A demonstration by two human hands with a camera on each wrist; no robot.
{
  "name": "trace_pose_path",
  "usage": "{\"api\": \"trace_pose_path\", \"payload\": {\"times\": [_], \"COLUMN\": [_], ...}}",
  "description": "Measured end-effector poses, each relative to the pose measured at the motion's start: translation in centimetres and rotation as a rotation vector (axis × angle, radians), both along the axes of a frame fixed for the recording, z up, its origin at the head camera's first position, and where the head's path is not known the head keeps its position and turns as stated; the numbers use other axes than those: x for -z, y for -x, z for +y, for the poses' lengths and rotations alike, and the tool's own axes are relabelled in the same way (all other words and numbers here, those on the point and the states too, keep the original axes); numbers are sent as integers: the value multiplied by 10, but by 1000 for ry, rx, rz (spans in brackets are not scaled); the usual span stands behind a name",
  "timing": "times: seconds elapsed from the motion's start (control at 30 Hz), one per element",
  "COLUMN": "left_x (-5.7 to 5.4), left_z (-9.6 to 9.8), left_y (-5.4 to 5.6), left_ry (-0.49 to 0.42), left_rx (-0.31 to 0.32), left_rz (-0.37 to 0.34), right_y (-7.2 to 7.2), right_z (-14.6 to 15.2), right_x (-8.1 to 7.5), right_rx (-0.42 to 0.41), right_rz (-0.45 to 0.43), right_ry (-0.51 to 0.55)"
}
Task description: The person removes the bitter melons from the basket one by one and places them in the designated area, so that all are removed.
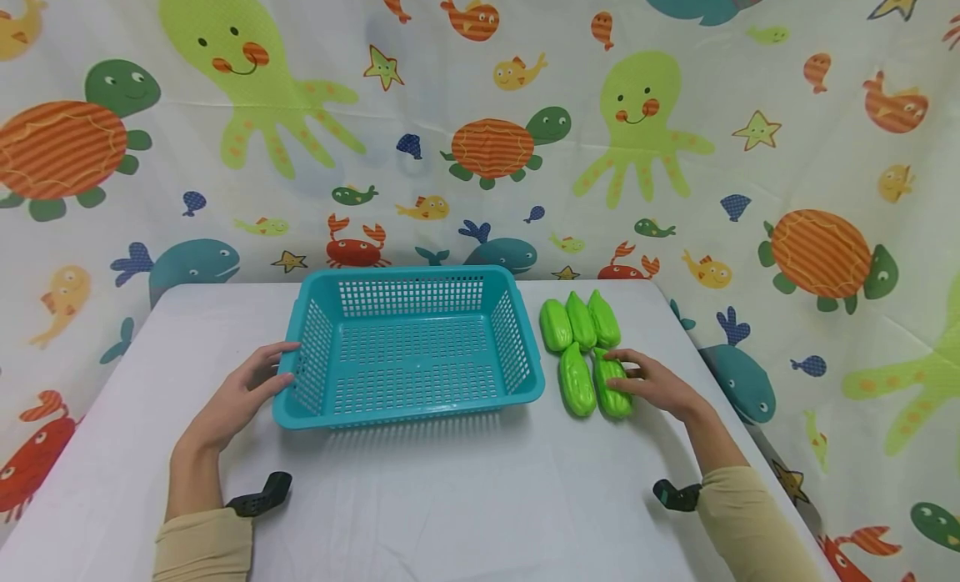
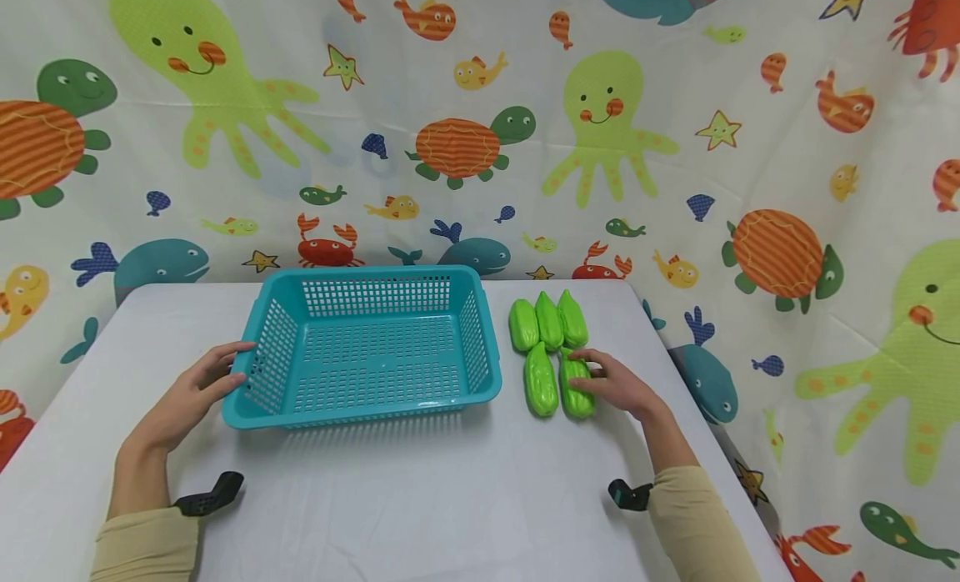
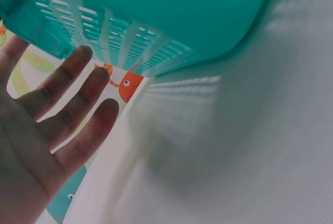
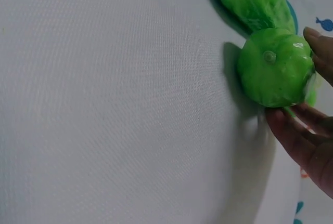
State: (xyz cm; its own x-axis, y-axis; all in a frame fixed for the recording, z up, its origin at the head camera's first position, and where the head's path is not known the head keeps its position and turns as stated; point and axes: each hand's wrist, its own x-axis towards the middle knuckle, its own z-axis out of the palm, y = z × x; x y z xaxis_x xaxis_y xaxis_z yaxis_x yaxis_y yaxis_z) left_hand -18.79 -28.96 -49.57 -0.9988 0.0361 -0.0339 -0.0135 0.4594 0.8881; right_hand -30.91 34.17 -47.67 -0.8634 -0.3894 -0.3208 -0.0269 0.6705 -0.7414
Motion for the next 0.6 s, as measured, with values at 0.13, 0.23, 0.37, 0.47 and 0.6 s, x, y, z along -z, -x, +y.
{"api": "trace_pose_path", "payload": {"times": [0.13, 0.23, 0.37, 0.47, 0.6], "left_x": [-1, -1, 0, 0, -2], "left_z": [0, 0, 0, 0, 0], "left_y": [0, 0, 0, 1, 0], "left_ry": [2, 4, 4, 1, -1], "left_rx": [0, 0, -1, -3, -6], "left_rz": [1, 1, -2, -8, -18], "right_y": [1, 1, 1, 2, 3], "right_z": [1, 1, 4, 7, 13], "right_x": [0, -2, -5, -7, -11], "right_rx": [-6, -10, -9, -2, 2], "right_rz": [2, 8, 21, 33, 65], "right_ry": [16, 12, 4, 13, 32]}}
